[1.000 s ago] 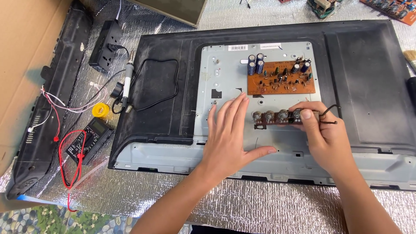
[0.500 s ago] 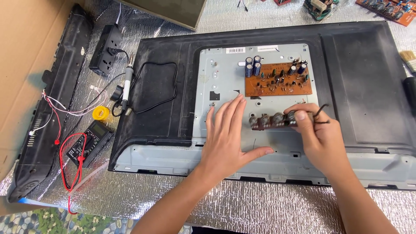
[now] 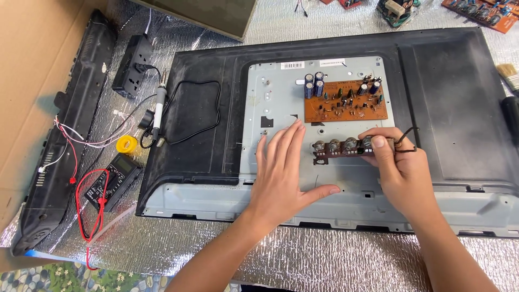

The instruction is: Removing and inspecting a small internal circuit board from a television chassis.

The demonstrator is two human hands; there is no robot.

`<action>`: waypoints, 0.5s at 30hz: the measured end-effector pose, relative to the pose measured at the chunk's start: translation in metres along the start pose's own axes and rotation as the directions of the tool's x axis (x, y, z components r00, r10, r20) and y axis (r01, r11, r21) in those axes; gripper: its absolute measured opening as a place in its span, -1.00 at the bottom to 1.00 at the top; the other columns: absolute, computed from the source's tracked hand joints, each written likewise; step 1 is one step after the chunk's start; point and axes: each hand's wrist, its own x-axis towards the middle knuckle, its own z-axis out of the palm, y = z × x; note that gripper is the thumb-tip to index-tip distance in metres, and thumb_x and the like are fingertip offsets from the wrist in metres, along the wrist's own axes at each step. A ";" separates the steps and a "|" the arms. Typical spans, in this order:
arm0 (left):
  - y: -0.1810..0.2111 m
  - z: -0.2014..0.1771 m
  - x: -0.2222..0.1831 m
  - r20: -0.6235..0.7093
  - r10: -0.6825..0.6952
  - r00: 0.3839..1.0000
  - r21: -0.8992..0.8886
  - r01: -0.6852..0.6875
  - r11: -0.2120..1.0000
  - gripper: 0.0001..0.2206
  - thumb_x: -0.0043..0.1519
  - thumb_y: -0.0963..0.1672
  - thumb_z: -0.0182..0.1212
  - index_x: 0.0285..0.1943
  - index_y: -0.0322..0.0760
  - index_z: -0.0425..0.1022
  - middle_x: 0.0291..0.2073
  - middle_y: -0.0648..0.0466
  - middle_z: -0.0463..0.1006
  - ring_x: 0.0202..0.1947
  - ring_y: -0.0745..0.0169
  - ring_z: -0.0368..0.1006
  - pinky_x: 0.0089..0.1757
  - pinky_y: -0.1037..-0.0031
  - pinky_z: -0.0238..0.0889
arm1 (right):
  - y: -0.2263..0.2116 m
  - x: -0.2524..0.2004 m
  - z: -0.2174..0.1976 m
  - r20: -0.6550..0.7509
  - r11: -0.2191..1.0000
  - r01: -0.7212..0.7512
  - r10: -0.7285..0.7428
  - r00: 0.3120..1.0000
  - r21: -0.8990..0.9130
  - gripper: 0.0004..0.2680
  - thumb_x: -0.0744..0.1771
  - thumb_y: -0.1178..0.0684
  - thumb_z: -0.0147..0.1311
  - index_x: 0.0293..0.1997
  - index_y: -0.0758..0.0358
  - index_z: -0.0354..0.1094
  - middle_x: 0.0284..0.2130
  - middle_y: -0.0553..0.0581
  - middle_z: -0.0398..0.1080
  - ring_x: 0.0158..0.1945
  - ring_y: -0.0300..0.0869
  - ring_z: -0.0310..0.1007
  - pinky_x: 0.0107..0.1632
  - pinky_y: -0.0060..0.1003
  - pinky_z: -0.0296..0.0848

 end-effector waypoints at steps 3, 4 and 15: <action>0.000 0.000 -0.001 0.011 -0.019 1.000 -0.004 0.019 1.000 -0.01 0.11 0.33 -0.05 0.55 -0.38 0.00 0.51 -0.07 0.13 0.47 -0.05 0.07 0.38 -0.12 -0.23 | 0.003 0.000 -0.001 0.035 0.999 0.030 -0.029 0.999 -0.019 -0.76 0.46 -0.06 -0.22 0.05 0.19 0.39 -0.72 -0.09 -0.20 -0.56 -0.35 -0.08 0.05 -0.22 0.64; 0.000 0.000 -0.001 0.005 -0.013 1.000 -0.004 0.013 1.000 -0.01 0.11 0.33 -0.03 0.54 -0.39 0.01 0.50 -0.07 0.14 0.47 -0.06 0.07 0.38 -0.13 -0.22 | 0.003 -0.001 -0.002 0.071 0.994 0.035 -0.028 0.997 -0.102 -0.77 0.46 -0.05 -0.21 0.01 0.14 0.42 -0.72 -0.09 -0.17 -0.60 -0.32 -0.12 -0.19 -0.29 0.29; 0.000 -0.002 0.000 0.006 -0.004 1.000 -0.017 0.004 1.000 -0.02 0.11 0.32 -0.02 0.53 -0.41 0.04 0.50 -0.07 0.14 0.46 -0.06 0.09 0.37 -0.16 -0.22 | 0.003 0.000 -0.001 0.084 0.986 0.019 -0.005 0.996 -0.165 -0.77 0.47 -0.06 -0.20 -0.04 0.09 0.45 -0.75 -0.10 -0.16 -0.65 -0.32 -0.19 -0.47 -0.40 -0.09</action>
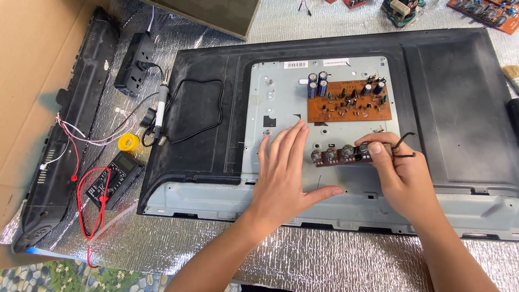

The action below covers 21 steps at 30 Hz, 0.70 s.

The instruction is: Removing and inspecting a small internal circuit board from a television chassis.

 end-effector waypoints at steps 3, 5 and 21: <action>-0.002 0.001 0.000 0.006 0.006 1.000 -0.003 -0.006 1.000 -0.03 0.12 0.32 -0.02 0.53 -0.41 0.03 0.50 -0.08 0.14 0.46 -0.05 0.09 0.37 -0.17 -0.22 | 0.009 0.005 0.003 -0.096 0.955 0.004 0.026 0.995 0.296 -0.82 0.47 0.04 -0.15 0.04 0.29 0.36 -0.25 0.17 0.44 -0.07 -0.20 0.51 0.10 -0.23 0.66; -0.004 0.003 0.000 0.005 -0.011 1.000 -0.054 0.012 0.998 -0.11 0.20 0.28 -0.07 0.52 -0.41 0.03 0.46 -0.09 0.22 0.43 -0.04 0.13 0.37 -0.15 -0.24 | 0.012 0.008 0.001 -0.120 0.791 -0.019 0.116 0.986 0.612 -0.79 0.46 -0.06 -0.14 0.00 0.28 0.27 -0.09 0.24 0.46 0.04 0.03 0.60 0.19 0.04 0.68; -0.004 0.012 0.005 -0.124 0.131 0.984 -0.116 -0.145 0.983 -0.39 0.30 -0.21 0.23 0.56 -0.31 0.12 -0.30 0.22 0.66 -0.19 0.28 0.42 0.30 -0.26 -0.12 | 0.024 0.010 0.010 -0.297 0.752 0.229 -0.046 0.954 0.618 -0.79 0.49 0.05 -0.25 0.03 0.44 0.23 -0.17 0.37 0.41 0.00 0.11 0.58 0.09 0.20 0.64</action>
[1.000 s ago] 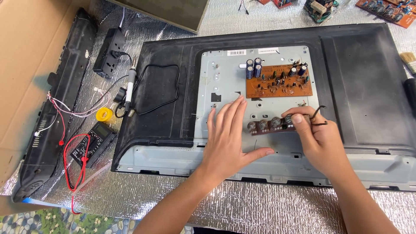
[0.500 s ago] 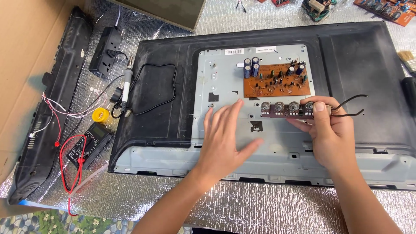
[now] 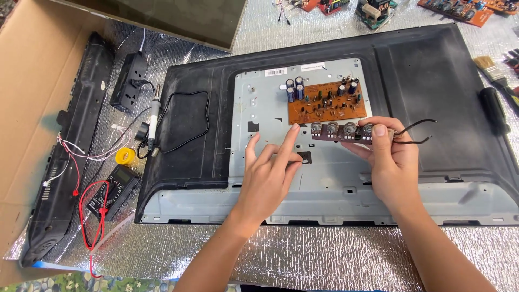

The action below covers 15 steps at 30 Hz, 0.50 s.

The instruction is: Removing and inspecting a small internal circuit board from a television chassis.

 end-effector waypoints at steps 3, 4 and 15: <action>0.001 0.004 0.001 -0.017 0.051 0.999 0.082 -0.050 0.995 -0.39 0.28 -0.24 0.24 0.55 -0.30 0.15 -0.33 0.22 0.64 -0.23 0.30 0.40 0.30 -0.24 -0.08 | 0.012 0.001 -0.006 -0.007 1.000 0.020 -0.020 1.000 0.016 -0.79 0.49 0.05 -0.25 0.03 0.44 0.23 -0.17 0.34 0.40 0.00 0.08 0.58 0.09 0.19 0.64; 0.003 0.004 0.001 -0.002 0.102 0.995 0.146 -0.101 0.984 -0.43 0.29 -0.26 0.20 0.53 -0.34 0.18 -0.37 0.17 0.58 -0.28 0.27 0.35 0.26 -0.22 0.01 | 0.011 0.001 -0.005 -0.007 1.000 0.025 -0.025 1.000 0.018 -0.79 0.49 0.05 -0.25 0.03 0.44 0.23 -0.17 0.34 0.40 0.00 0.08 0.58 0.08 0.19 0.64; -0.010 0.010 0.003 0.147 0.220 0.964 0.272 -0.253 0.928 -0.59 0.34 -0.28 0.03 0.41 -0.33 0.28 -0.42 0.11 0.38 -0.37 0.22 0.21 0.06 0.12 0.15 | 0.022 0.001 -0.015 0.014 0.999 0.048 -0.048 0.999 -0.011 -0.79 0.50 0.04 -0.26 0.05 0.43 0.22 -0.15 0.33 0.40 0.01 0.05 0.57 0.09 0.15 0.63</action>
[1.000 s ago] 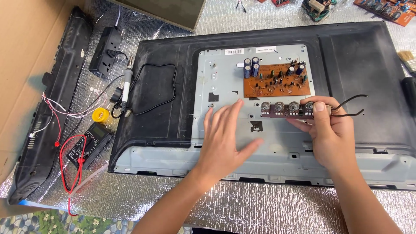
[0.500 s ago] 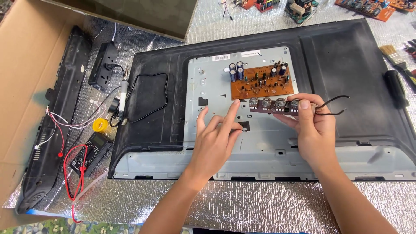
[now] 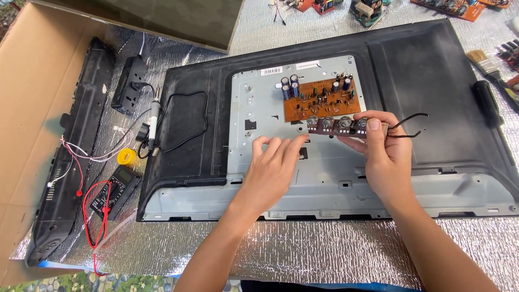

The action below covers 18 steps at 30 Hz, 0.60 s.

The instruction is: Removing and inspecting a small internal circuit board from a television chassis.

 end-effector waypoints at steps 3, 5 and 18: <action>0.001 -0.005 0.001 -0.011 -0.024 1.000 -0.106 0.023 0.994 -0.63 0.34 -0.29 0.02 0.36 -0.38 0.29 -0.40 0.07 0.39 -0.36 0.18 0.22 0.08 0.12 0.11 | 0.004 0.000 -0.002 -0.008 1.000 0.004 -0.004 1.000 0.004 -0.79 0.50 0.04 -0.26 0.07 0.43 0.21 -0.14 0.32 0.40 0.01 0.04 0.57 0.09 0.14 0.63; 0.001 -0.007 0.001 -0.029 -0.106 0.994 -0.217 0.097 0.971 -0.64 0.36 -0.26 0.02 0.36 -0.37 0.30 -0.35 0.08 0.43 -0.33 0.17 0.26 0.09 0.11 0.09 | 0.004 0.000 -0.003 -0.011 1.000 0.002 -0.002 1.000 0.008 -0.79 0.50 0.04 -0.26 0.06 0.43 0.21 -0.14 0.34 0.41 0.01 0.06 0.57 0.09 0.15 0.63; 0.002 -0.024 -0.002 -0.026 -0.474 0.880 -0.728 0.308 0.613 -0.65 0.38 -0.21 0.07 0.35 -0.42 0.27 -0.27 0.02 0.57 -0.30 0.23 0.33 0.04 0.23 0.16 | -0.024 0.000 0.016 -0.020 1.000 0.005 -0.005 1.000 0.018 -0.79 0.50 0.05 -0.27 0.04 0.45 0.21 -0.15 0.39 0.42 0.01 0.12 0.58 0.08 0.18 0.64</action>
